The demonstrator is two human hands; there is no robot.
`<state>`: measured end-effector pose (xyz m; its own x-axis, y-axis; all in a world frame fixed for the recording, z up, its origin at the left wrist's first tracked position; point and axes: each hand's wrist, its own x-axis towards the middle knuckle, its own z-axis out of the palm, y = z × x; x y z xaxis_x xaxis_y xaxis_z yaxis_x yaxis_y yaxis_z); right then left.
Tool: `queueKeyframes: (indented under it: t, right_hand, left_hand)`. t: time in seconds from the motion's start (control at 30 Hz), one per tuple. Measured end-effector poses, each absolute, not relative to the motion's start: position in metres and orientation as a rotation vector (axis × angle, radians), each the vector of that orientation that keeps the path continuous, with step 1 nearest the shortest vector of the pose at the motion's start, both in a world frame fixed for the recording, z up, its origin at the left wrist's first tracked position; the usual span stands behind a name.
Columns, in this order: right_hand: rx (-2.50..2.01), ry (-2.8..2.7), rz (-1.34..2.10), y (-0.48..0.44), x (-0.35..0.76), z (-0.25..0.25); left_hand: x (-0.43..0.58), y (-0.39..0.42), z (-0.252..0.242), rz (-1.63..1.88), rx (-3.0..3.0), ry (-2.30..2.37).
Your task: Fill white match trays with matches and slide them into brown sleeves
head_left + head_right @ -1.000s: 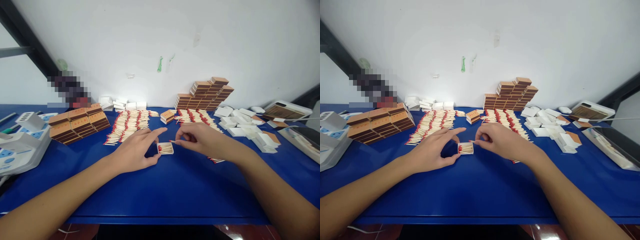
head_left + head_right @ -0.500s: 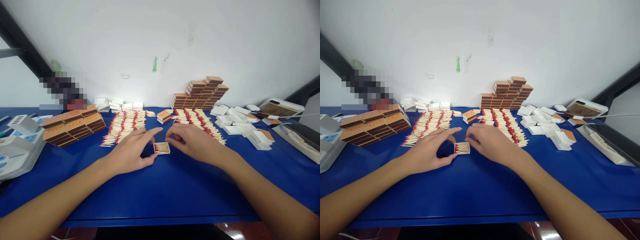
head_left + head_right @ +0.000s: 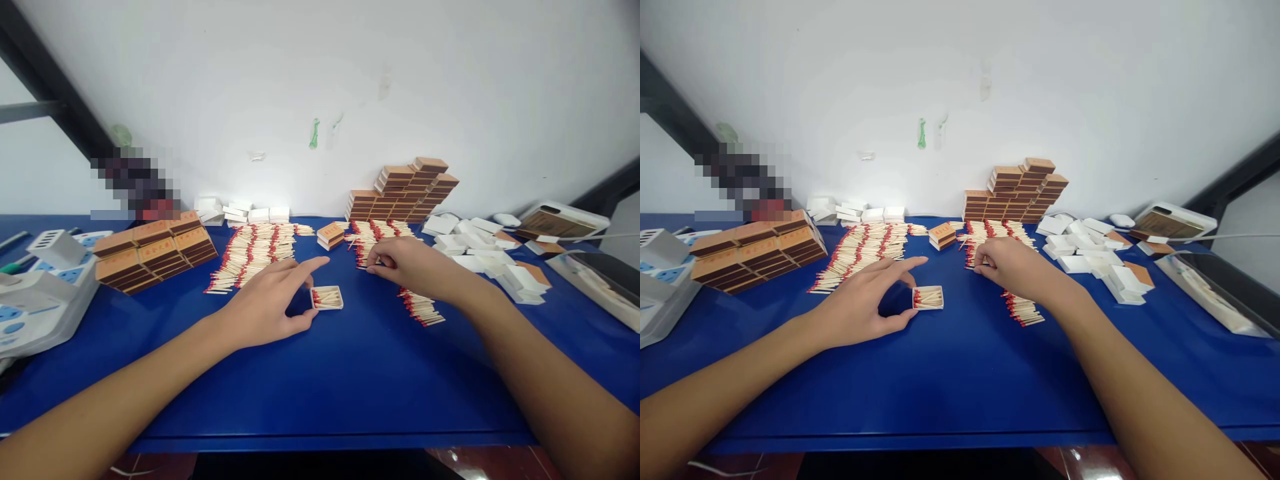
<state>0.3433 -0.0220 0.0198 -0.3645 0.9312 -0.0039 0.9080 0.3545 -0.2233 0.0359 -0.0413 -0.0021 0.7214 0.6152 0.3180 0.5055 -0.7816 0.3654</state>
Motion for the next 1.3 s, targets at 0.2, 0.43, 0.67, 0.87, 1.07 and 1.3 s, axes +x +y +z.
queueKeyframes:
  t: [0.2,0.43,0.67,0.87,1.07,1.3]
  right_hand:
    - [-1.661,-2.485,0.3,-0.0217,0.3456,0.0203]
    - [-1.643,-2.462,0.305,-0.0218,0.3464,0.0194]
    - [-1.607,-2.512,0.356,-0.0241,0.3424,0.0235]
    - [-1.561,-2.529,0.373,-0.0257,0.3435,0.0235]
    - [-1.559,-2.528,0.34,-0.0245,0.344,0.0228]
    - [-1.574,-2.494,0.367,-0.0217,0.3408,0.0181]
  left_hand:
    - [0.0365,-0.0421,-0.0017,0.618,2.659,0.889]
    - [0.036,-0.0415,-0.0022,0.62,2.66,0.872]
    - [0.0368,-0.0418,-0.0021,0.634,2.662,0.864]
    - [0.0367,-0.0414,-0.0026,0.628,2.665,0.87]
    - [0.0363,-0.0421,-0.0023,0.622,2.66,0.874]
    - [0.0363,-0.0421,-0.0027,0.635,2.664,0.867]
